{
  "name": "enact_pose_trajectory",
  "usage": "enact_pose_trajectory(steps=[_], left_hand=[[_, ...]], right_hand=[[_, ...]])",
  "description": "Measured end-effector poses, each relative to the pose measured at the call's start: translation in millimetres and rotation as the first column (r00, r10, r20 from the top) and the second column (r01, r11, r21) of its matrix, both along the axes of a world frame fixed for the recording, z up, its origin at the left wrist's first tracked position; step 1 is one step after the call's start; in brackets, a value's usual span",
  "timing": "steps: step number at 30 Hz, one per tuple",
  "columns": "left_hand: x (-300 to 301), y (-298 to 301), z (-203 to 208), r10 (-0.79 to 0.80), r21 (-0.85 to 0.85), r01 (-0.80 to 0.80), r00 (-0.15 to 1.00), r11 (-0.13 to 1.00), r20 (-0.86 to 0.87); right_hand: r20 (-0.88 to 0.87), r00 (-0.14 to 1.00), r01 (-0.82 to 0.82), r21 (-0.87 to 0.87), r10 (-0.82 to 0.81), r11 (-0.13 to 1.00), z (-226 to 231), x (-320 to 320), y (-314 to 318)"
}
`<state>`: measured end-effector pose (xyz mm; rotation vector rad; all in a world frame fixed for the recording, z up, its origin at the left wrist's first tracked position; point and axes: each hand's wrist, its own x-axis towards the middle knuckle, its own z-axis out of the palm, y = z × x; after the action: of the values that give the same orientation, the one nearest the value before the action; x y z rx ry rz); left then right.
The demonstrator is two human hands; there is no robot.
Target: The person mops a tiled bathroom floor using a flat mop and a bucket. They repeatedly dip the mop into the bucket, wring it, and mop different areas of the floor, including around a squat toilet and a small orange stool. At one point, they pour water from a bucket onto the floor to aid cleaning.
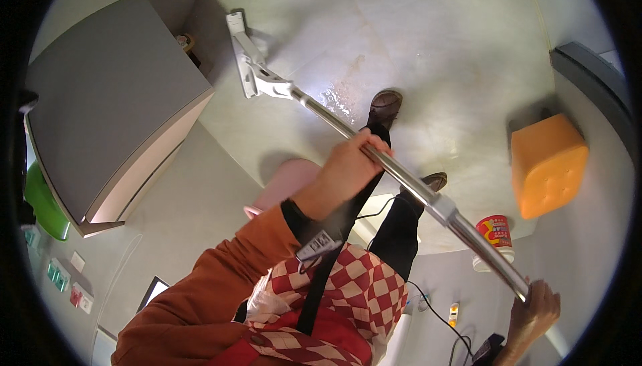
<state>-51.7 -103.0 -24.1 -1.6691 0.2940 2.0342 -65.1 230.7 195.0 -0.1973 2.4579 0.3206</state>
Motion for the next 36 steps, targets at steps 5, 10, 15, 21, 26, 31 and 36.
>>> enact_pose_trajectory(steps=[5,10,15,21,26,31,36], left_hand=[[-57,-84,-57,0.006,-0.149,-0.018,0.997,0.989,-0.079],[-146,-189,-103,-0.012,-0.446,-0.056,0.989,0.893,-0.147],[-185,-210,-116,0.045,-0.474,-0.127,0.982,0.871,-0.181],[-191,-203,-96,-0.054,-0.518,-0.035,0.986,0.855,-0.155],[-174,-179,-78,-0.084,-0.341,0.017,0.979,0.94,-0.183],[-148,-136,-54,-0.02,-0.273,-0.034,0.981,0.961,-0.192],[-95,-98,-33,-0.281,-0.384,0.214,0.951,0.898,-0.128]], right_hand=[[0.076,0.995,-0.056,-0.05,0.06,0.997,-83,-67,-56],[-0.211,0.971,-0.188,-0.406,0.109,0.894,-139,-163,-146],[-0.279,0.958,-0.19,-0.428,0.07,0.884,-146,-223,-182],[-0.379,0.921,-0.262,-0.427,0.092,0.865,-109,-219,-180],[-0.161,0.984,-0.106,-0.211,0.073,0.972,-57,-176,-162],[0.007,0.993,0.122,-0.13,-0.122,0.984,-21,-108,-146],[0.161,0.965,0.215,-0.044,-0.206,0.976,12,-19,-138]])
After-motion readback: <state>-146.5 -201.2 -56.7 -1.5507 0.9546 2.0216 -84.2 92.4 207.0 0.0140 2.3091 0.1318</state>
